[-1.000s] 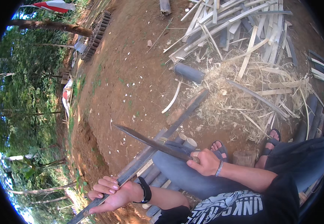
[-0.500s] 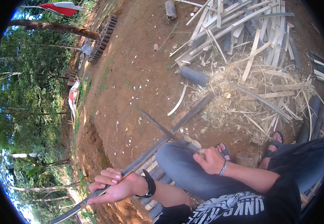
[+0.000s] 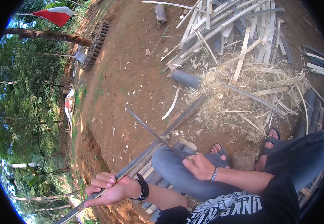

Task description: The person uses a large blade to shave and thin a long piece of wood, removing thin strips of material while holding the wood against a log.

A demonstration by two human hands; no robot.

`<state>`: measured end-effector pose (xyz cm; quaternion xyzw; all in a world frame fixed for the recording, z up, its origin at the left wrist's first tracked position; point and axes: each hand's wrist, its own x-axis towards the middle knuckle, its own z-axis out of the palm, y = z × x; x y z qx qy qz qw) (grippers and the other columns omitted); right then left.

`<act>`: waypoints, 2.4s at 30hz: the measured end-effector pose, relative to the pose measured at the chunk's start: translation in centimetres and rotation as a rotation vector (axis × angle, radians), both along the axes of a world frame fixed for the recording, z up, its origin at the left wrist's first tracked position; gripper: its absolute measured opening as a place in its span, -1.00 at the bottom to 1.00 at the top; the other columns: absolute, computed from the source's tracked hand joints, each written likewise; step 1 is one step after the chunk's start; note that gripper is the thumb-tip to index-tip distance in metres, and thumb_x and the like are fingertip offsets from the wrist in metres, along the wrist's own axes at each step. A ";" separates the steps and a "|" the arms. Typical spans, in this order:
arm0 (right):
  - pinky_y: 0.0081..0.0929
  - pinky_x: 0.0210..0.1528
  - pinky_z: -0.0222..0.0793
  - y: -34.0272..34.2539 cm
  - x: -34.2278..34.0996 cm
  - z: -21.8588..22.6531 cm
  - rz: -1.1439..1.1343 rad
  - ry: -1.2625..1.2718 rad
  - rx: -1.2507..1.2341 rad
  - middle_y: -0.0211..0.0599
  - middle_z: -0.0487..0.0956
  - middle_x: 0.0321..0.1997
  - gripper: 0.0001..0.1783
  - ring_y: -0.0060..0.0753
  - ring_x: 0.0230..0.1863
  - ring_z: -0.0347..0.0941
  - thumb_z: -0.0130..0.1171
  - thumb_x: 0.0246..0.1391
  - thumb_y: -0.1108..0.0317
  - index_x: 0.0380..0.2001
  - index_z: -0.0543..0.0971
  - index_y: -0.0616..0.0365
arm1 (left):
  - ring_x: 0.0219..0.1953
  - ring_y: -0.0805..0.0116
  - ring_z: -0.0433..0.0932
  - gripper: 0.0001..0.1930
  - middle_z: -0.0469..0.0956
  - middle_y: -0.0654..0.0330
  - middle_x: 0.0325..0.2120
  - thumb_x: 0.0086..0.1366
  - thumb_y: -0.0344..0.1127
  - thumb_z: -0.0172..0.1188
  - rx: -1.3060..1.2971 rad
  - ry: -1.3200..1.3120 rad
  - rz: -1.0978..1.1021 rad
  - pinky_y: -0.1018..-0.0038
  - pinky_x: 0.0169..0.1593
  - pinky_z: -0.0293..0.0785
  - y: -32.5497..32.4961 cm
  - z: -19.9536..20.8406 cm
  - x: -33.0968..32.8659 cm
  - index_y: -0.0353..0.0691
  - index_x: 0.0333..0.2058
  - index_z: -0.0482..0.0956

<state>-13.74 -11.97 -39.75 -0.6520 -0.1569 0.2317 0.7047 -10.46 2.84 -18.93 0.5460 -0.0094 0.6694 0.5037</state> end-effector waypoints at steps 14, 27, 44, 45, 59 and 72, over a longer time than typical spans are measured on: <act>-0.10 -0.56 0.30 -2.6 2.8 -0.5 -0.122 0.159 -0.201 0.12 0.39 -0.78 -0.31 0.04 -0.67 0.44 -0.08 0.16 -0.11 -0.68 0.50 0.39 | -0.87 0.55 0.04 -0.41 0.07 0.32 -0.87 0.35 0.28 -0.34 0.051 0.021 -0.039 0.68 -0.81 -0.02 -0.6 0.2 0.0 -0.10 -0.62 0.21; -0.08 -0.49 0.29 -1.2 3.4 -4.3 -0.095 0.335 -0.158 0.16 0.34 -0.81 -0.10 -0.06 -0.67 0.42 -0.21 0.13 -0.31 -0.79 0.38 0.47 | -0.83 0.57 -0.01 -0.44 0.04 0.35 -0.85 0.35 0.27 -0.31 0.052 0.027 -0.043 0.68 -0.77 -0.07 -1.1 0.1 -0.6 -0.08 -0.60 0.17; -0.13 -0.53 0.21 -0.3 2.5 -4.6 -0.028 0.116 -0.121 0.06 0.27 -0.82 -0.22 0.01 -0.70 0.30 -0.12 0.15 -0.18 -0.78 0.37 0.40 | -0.84 0.55 0.00 -0.37 0.03 0.34 -0.88 0.30 0.34 -0.31 -0.023 0.044 -0.038 0.66 -0.78 -0.10 1.9 -0.1 -0.9 -0.09 -0.68 0.19; -0.13 -0.53 0.22 0.1 2.2 -3.9 -0.048 0.146 -0.079 0.06 0.27 -0.82 -0.22 0.00 -0.70 0.30 -0.11 0.15 -0.18 -0.79 0.36 0.41 | -0.84 0.54 0.00 -0.36 0.02 0.34 -0.88 0.30 0.34 -0.31 -0.033 0.044 -0.039 0.65 -0.78 -0.10 2.1 -0.2 -0.9 -0.09 -0.68 0.19; -0.12 -0.53 0.24 0.6 2.5 -5.8 -0.151 0.084 -0.062 0.05 0.30 -0.83 -0.22 -0.01 -0.73 0.31 -0.13 0.16 -0.19 -0.80 0.38 0.37 | -0.83 0.54 0.00 -0.39 0.05 0.33 -0.87 0.30 0.34 -0.30 -0.029 0.037 0.027 0.64 -0.77 -0.07 0.3 0.0 -0.3 -0.08 -0.66 0.17; -0.21 -0.67 0.15 0.6 5.5 -12.2 -0.152 0.277 -0.199 -0.21 0.23 -0.89 -0.17 -0.40 -0.77 0.22 -0.10 0.12 -0.26 -0.87 0.34 0.34 | -0.79 0.52 0.03 -0.38 0.05 0.33 -0.85 0.31 0.34 -0.36 0.011 0.101 -0.064 0.60 -0.70 -0.03 2.7 0.1 -1.6 -0.08 -0.65 0.19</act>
